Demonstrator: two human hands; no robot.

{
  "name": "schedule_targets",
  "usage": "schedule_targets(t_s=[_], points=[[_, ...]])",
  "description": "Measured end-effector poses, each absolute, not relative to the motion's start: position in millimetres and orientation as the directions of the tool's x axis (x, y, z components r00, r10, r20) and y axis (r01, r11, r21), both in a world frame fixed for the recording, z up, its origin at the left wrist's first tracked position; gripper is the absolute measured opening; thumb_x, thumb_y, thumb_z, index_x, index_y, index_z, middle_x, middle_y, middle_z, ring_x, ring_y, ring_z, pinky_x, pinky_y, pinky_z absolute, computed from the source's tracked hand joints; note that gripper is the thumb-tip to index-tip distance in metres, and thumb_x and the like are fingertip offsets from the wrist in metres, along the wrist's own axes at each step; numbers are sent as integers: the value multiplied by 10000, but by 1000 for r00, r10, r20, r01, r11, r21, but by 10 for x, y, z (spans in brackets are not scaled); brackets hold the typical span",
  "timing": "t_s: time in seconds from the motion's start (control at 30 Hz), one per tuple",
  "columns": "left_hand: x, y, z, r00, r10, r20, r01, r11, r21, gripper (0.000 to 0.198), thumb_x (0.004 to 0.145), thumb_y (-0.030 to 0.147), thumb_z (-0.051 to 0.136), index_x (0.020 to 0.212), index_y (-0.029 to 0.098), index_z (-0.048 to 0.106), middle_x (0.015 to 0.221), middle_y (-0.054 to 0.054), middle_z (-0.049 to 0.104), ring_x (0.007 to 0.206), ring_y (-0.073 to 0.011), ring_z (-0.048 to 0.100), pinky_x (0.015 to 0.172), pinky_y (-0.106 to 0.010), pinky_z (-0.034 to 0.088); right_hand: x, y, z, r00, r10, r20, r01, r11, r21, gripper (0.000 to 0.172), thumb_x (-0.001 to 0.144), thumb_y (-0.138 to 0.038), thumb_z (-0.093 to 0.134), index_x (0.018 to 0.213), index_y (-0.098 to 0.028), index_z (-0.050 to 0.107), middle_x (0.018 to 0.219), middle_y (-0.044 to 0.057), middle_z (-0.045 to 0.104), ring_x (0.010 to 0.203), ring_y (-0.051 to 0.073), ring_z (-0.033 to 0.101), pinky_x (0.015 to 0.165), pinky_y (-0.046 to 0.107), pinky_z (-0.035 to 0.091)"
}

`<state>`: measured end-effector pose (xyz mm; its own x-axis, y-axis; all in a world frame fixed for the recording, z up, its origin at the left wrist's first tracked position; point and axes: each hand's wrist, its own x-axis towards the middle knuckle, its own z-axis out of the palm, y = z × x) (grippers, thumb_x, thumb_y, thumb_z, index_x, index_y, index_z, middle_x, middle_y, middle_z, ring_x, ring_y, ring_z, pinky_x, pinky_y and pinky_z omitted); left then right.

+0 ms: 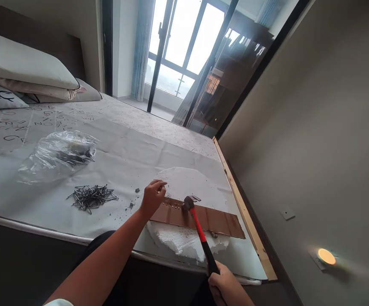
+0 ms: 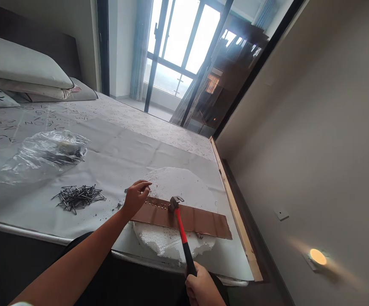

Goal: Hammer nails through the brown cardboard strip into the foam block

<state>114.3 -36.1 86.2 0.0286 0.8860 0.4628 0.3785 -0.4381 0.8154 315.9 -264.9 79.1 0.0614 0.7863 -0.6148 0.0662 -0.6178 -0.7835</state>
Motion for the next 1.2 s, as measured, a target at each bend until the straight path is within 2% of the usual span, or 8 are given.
schedule_targets(t_s=[0.3, 0.37, 0.47, 0.53, 0.63, 0.8, 1.0, 1.2], points=[[1015, -238, 739, 38, 902, 430, 490, -392, 779, 300, 753, 174, 436, 915, 162, 688, 987, -60, 668, 911, -183, 602, 818, -287, 479, 3213, -2697, 940, 29, 837, -547, 131, -546, -828, 164, 571, -296, 395, 719, -232, 362, 361, -143, 285, 261, 52, 203, 280, 188, 190], [987, -212, 725, 48, 920, 390, 542, -352, 763, 306, 747, 176, 436, 919, 161, 689, 998, -64, 668, 948, -190, 597, 869, -296, 454, 3251, -2694, 998, 38, 854, -519, 230, -513, -827, 159, 618, -299, 404, 756, -223, 395, 380, -134, 295, 274, 63, 230, 302, 200, 215], [937, -195, 711, 44, 960, 278, 661, -237, 712, 312, 748, 194, 438, 935, 176, 688, 1046, -62, 658, 984, -213, 588, 903, -341, 421, 3343, -2586, 1067, 118, 933, -340, 476, -354, -805, 118, 657, -238, 420, 755, -195, 469, 498, -66, 442, 416, 97, 403, 429, 222, 315], [913, -200, 703, 47, 978, 205, 741, -172, 650, 309, 753, 212, 443, 941, 189, 687, 1073, -65, 650, 1025, -242, 569, 911, -391, 394, 3432, -2425, 1098, 139, 971, -195, 664, -237, -709, 115, 659, -177, 426, 740, -179, 507, 613, -16, 521, 556, 125, 472, 521, 230, 340], [903, -217, 685, 69, 987, 144, 814, -140, 564, 298, 755, 233, 452, 937, 203, 687, 1081, -77, 644, 1062, -270, 544, 917, -433, 357, 3593, -2062, 1119, 137, 977, -163, 900, -192, -391, 188, 702, -132, 411, 829, -174, 543, 621, -8, 532, 567, 139, 481, 504, 227, 296], [908, -238, 676, 79, 986, 147, 827, -147, 543, 302, 762, 252, 449, 955, 225, 680, 1103, -74, 641, 1084, -259, 533, 920, -410, 343, 3846, -1378, 1072, 183, 974, -134, 962, -206, -178, 212, 724, -120, 481, 914, -150, 571, 766, 82, 626, 635, 175, 534, 504, 255, 234], [881, -233, 689, 94, 986, 136, 824, -154, 546, 310, 773, 251, 436, 958, 214, 681, 1110, -79, 636, 1066, -258, 546, 930, -421, 340, 4085, -901, 969, 136, 979, -152, 989, -142, -29, 250, 746, -137, 537, 991, -150, 583, 883, 107, 660, 740, 192, 584, 553, 259, 271], [875, -204, 704, 127, 989, 71, 841, -145, 521, 302, 778, 252, 439, 952, 212, 683, 1103, -84, 637, 1055, -252, 554, 923, -403, 352, 4263, -755, 871, 97, 976, -197, 995, -97, 10, 286, 813, -269, 564, 1066, -137, 582, 942, 98, 659, 799, 197, 589, 657, 285, 366]])
